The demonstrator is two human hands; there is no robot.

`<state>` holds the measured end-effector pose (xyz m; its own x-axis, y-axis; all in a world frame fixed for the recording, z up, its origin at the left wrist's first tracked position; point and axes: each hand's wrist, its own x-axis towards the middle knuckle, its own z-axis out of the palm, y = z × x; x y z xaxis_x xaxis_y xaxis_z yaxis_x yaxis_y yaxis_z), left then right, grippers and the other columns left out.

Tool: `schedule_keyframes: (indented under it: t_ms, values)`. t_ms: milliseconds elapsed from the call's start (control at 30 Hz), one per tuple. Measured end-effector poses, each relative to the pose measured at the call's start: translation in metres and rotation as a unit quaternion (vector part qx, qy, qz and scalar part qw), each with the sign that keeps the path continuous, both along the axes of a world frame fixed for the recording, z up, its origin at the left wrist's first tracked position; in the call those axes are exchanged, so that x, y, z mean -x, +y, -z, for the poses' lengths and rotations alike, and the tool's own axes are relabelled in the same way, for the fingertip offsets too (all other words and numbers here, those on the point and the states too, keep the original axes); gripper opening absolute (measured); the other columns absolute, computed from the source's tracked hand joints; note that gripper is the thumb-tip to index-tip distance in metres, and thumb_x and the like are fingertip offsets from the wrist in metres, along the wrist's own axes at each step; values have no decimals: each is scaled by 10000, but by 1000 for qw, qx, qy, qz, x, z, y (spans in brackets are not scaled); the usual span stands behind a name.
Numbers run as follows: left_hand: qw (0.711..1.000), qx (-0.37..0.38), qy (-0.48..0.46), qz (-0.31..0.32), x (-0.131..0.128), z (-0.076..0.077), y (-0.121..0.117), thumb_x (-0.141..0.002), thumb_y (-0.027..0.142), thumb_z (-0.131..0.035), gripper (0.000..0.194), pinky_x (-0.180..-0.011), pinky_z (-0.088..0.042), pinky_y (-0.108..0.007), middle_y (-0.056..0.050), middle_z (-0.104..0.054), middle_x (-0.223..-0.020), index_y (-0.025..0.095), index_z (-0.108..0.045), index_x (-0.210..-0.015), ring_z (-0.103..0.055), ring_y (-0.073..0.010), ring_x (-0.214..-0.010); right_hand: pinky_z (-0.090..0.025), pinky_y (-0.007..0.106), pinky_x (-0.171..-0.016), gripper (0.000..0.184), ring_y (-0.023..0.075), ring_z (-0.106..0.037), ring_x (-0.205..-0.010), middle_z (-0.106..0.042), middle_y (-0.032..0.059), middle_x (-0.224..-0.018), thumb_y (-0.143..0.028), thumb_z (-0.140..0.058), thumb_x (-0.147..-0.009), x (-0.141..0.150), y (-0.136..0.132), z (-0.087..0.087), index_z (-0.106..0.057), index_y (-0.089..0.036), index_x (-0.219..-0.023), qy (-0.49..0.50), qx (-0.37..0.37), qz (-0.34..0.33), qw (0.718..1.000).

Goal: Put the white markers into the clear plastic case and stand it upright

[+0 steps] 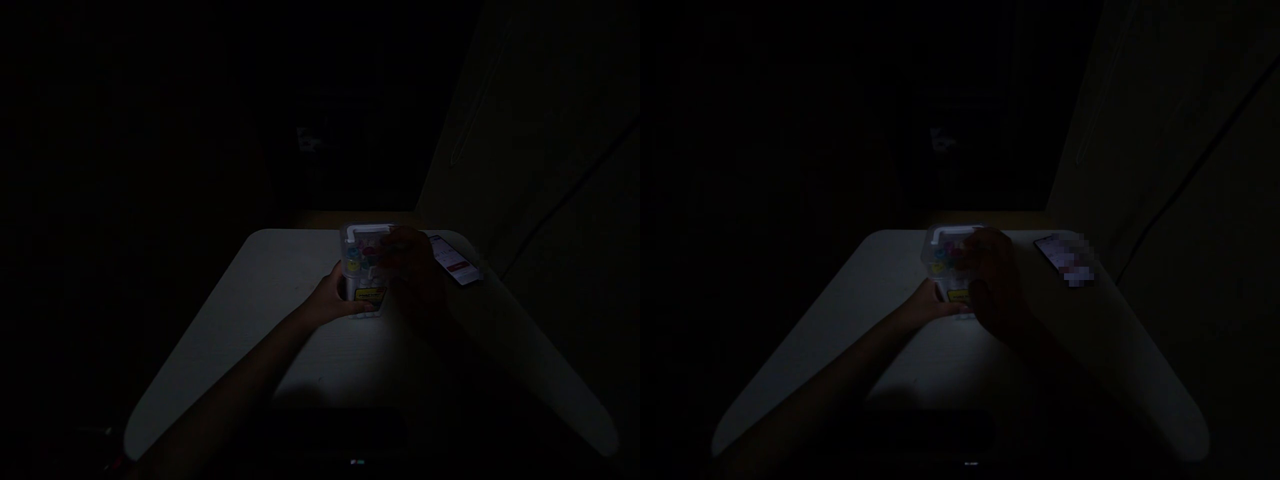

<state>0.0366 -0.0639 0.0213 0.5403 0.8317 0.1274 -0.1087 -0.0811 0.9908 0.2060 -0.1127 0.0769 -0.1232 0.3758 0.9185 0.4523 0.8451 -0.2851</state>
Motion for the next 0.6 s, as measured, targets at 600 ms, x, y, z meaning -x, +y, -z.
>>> schedule_keyframes:
  t_ms: [600]
  values:
    - [1000, -2, 2, -1, 0, -3, -1, -514, 298, -946, 873, -1008, -543, -514, -137, -711, -1213, 176, -500, -1254, -675, -347, -1178, -516, 436, -995, 169, 206, -581, -1146, -575, 50, -1155, -369, -487, -993, 5, -6, -4, -599, -258, -930, 44, 84, 14, 995]
